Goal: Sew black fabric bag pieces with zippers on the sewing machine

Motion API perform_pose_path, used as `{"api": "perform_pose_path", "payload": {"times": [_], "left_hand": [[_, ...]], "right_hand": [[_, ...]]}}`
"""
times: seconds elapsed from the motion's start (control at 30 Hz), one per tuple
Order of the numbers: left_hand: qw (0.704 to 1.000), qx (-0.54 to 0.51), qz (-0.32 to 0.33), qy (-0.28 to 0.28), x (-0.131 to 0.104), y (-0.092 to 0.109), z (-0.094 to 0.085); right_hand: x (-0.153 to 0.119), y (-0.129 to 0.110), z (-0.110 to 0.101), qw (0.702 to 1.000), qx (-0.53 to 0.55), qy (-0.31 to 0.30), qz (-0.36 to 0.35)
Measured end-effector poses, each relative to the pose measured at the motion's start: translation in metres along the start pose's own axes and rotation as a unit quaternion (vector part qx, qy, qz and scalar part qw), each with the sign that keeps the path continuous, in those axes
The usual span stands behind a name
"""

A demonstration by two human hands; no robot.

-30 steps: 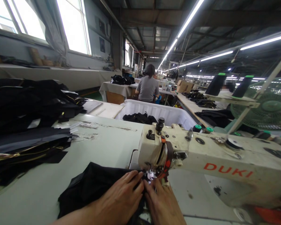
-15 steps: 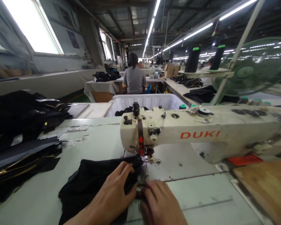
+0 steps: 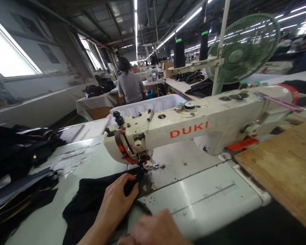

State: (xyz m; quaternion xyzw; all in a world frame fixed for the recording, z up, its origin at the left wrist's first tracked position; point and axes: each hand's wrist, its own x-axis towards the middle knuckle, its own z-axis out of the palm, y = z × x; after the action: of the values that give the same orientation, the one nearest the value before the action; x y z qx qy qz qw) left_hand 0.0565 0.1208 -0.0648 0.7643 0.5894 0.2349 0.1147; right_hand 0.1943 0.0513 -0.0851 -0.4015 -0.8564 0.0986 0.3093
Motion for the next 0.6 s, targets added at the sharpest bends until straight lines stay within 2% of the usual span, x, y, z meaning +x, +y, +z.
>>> {"api": "perform_pose_path", "payload": {"times": [0.07, 0.1, 0.17, 0.23, 0.3, 0.47, 0.53, 0.6], "left_hand": [[1.0, -0.015, 0.011, 0.019, 0.0, 0.0, 0.001], [0.999, -0.021, 0.018, 0.025, -0.001, -0.001, 0.001], [0.999, -0.026, 0.023, 0.028, 0.0, 0.0, 0.0], [0.999, -0.021, 0.015, 0.025, 0.0, 0.001, -0.001], [1.0, -0.01, 0.013, 0.021, 0.001, 0.002, -0.003], [0.998, 0.028, 0.048, -0.005, 0.006, -0.002, -0.003], [0.998, 0.044, 0.05, -0.016, 0.01, -0.007, -0.001], [0.997, 0.048, 0.055, -0.017, 0.012, -0.013, 0.002]], "right_hand": [[0.004, 0.021, -0.021, 0.993, -0.017, 0.013, 0.115], [0.007, 0.029, -0.027, 0.991, -0.035, 0.023, 0.13], [0.013, 0.037, -0.028, 0.992, -0.029, 0.005, 0.123], [0.017, 0.037, -0.017, 0.994, -0.013, -0.008, 0.108], [0.019, 0.03, 0.003, 0.994, 0.007, -0.003, 0.111], [0.017, -0.004, 0.057, 0.986, 0.036, 0.05, 0.152], [0.013, -0.016, 0.062, 0.984, 0.058, 0.051, 0.161], [0.009, -0.017, 0.048, 0.986, 0.105, 0.021, 0.124]]}}
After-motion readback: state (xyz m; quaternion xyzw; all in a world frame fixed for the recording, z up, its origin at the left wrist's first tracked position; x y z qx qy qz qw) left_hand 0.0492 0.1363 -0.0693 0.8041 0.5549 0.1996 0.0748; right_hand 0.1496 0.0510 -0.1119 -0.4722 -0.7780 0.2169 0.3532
